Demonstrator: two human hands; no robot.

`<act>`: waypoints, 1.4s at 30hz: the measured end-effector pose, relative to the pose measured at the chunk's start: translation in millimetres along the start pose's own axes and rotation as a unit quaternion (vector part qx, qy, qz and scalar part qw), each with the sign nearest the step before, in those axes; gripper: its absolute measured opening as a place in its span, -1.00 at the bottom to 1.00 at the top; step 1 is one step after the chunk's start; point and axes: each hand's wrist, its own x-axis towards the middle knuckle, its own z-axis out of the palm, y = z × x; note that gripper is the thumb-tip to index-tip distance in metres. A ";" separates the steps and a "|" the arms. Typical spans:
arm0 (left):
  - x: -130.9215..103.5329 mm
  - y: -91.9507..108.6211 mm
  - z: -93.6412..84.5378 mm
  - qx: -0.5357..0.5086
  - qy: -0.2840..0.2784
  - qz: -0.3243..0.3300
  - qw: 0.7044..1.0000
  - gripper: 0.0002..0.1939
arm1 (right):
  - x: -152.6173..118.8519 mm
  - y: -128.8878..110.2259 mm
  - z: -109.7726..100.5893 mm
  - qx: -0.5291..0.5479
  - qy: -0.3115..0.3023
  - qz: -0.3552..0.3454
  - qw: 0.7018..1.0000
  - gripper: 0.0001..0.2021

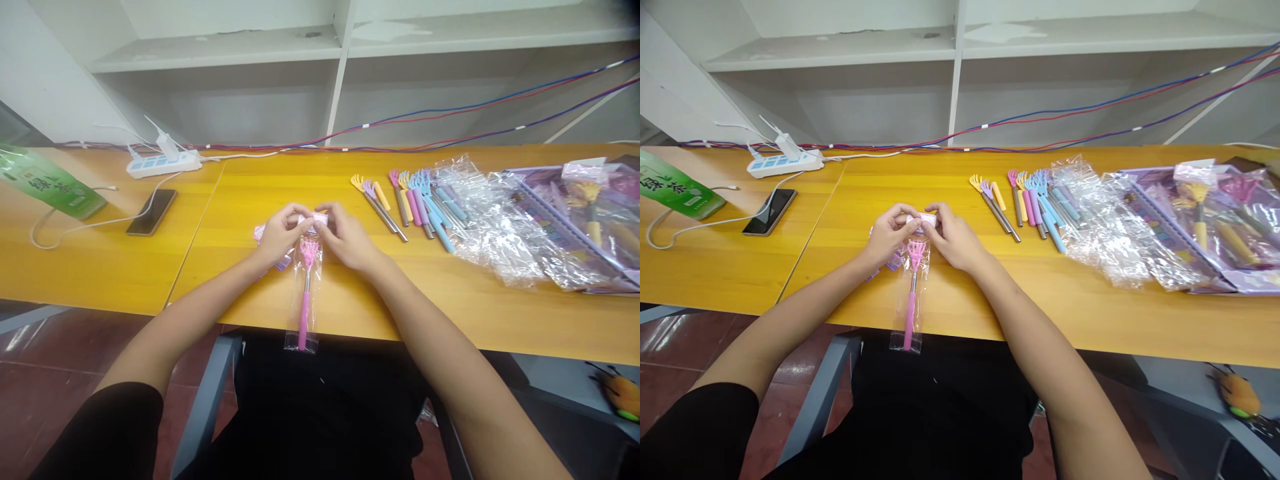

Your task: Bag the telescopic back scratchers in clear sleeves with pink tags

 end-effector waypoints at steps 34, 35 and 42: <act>1.4 -0.3 -1.6 0.059 -0.001 -0.014 0.998 -0.82 | 2.7 4.5 -2.0 -0.035 -0.008 -0.006 0.999 -0.72; 1.4 -0.2 -2.1 0.065 -0.008 -0.011 0.998 -0.81 | 2.6 4.2 -2.3 -0.034 -0.007 -0.004 0.999 -0.70; -0.3 2.4 -3.7 0.094 -0.044 0.016 0.994 -0.82 | 1.5 0.7 -4.8 -0.038 -0.003 -0.001 0.999 -0.70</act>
